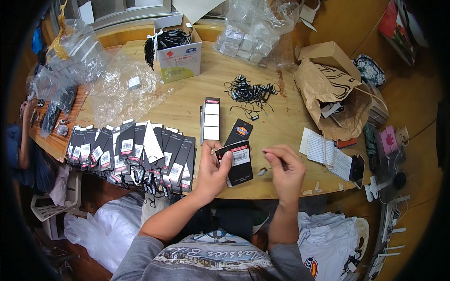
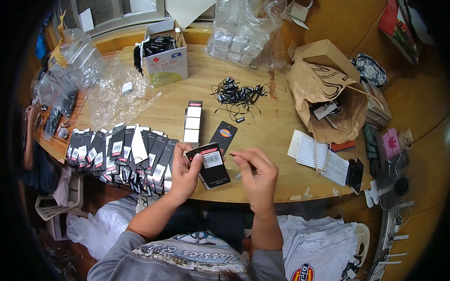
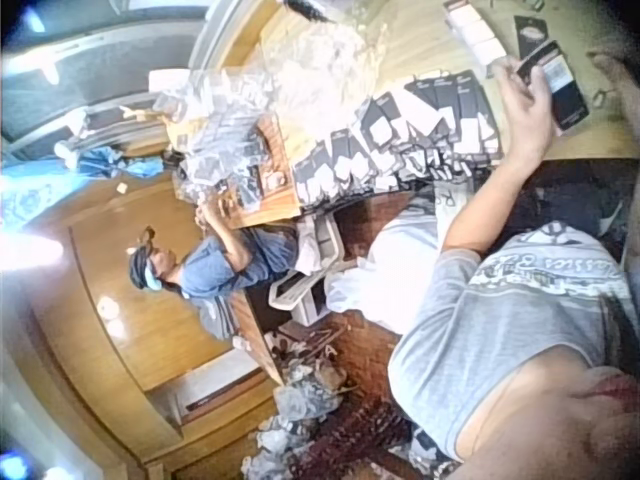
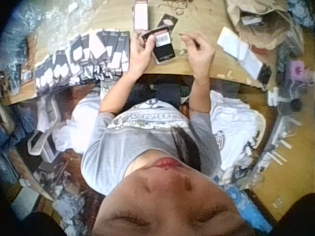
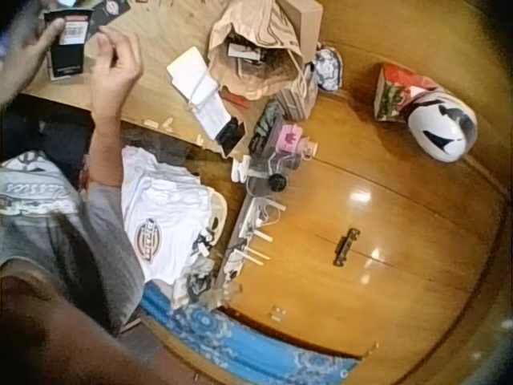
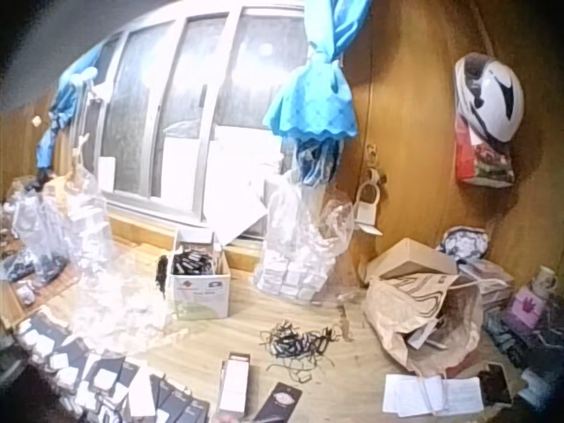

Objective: The person repeatedly picks up small black tags and attaches them to thin black cords by hand. They then place the assembled units into a small white box on the table.

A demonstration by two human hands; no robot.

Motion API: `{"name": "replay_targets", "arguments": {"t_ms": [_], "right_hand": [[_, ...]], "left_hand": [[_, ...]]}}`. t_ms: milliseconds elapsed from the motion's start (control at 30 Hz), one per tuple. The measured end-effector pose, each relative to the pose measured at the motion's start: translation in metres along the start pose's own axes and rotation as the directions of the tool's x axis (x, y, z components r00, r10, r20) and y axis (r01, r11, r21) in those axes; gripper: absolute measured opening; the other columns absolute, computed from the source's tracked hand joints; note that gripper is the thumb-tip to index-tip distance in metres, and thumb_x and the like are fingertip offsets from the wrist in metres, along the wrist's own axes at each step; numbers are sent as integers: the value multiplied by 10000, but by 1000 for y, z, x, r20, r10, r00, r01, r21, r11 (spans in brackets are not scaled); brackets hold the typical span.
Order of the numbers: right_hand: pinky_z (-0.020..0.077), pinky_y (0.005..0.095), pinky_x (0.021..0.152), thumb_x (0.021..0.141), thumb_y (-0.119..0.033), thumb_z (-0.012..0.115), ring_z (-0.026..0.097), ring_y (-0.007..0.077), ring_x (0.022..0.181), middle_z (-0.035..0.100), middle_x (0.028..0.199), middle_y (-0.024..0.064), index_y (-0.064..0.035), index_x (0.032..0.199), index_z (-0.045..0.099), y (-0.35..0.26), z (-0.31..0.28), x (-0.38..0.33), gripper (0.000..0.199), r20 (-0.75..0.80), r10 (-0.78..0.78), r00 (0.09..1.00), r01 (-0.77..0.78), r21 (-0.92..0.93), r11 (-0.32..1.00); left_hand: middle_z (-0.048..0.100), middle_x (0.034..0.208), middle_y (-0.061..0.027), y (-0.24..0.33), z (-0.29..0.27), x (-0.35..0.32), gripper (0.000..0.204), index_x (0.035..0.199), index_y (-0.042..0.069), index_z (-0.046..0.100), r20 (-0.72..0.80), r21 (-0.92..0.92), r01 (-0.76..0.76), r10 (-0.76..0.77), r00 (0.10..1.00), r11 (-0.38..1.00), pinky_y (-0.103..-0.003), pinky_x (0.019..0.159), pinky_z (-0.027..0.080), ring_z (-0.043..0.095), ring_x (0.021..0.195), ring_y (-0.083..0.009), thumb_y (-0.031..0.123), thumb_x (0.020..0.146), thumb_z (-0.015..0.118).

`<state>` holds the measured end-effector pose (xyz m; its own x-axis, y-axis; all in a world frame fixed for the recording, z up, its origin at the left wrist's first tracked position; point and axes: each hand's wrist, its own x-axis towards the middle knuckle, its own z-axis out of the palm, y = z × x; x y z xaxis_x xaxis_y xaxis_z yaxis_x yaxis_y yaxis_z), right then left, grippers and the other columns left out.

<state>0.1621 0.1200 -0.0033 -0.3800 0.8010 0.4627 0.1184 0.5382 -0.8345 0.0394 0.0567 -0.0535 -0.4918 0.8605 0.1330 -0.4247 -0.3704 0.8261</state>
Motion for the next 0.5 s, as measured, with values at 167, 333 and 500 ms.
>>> {"name": "replay_targets", "arguments": {"t_ms": [167, 333, 500], "right_hand": [[322, 124, 459, 699, 79, 570, 434, 9, 593, 472, 833, 26, 42, 716, 553, 2, 15, -8, 44, 51, 122, 991, -132, 280, 951], [362, 138, 510, 695, 80, 566, 458, 28, 627, 467, 890, 53, 46, 694, 532, 4, 18, -6, 49, 130, 152, 980, -193, 415, 889], [376, 157, 528, 694, 91, 548, 471, 51, 662, 481, 886, 59, 39, 672, 500, 9, 19, -7, 74, 154, 154, 976, -209, 466, 860]], "left_hand": [[515, 742, -73, 8, 5, -2, 295, 881, 64, 244, -16, 168, -120, 124, 992, 979, -174, 539, 411, 507, 647, -72, -26, 773, 504], [517, 738, -81, 9, 5, -2, 342, 875, 55, 239, -14, 232, -238, 248, 969, 943, -172, 549, 413, 510, 647, -76, -47, 745, 538], [527, 743, -108, 4, 1, -3, 352, 871, 41, 253, 54, 364, -368, 375, 925, 855, -191, 569, 430, 532, 660, -107, -60, 726, 557]]}}
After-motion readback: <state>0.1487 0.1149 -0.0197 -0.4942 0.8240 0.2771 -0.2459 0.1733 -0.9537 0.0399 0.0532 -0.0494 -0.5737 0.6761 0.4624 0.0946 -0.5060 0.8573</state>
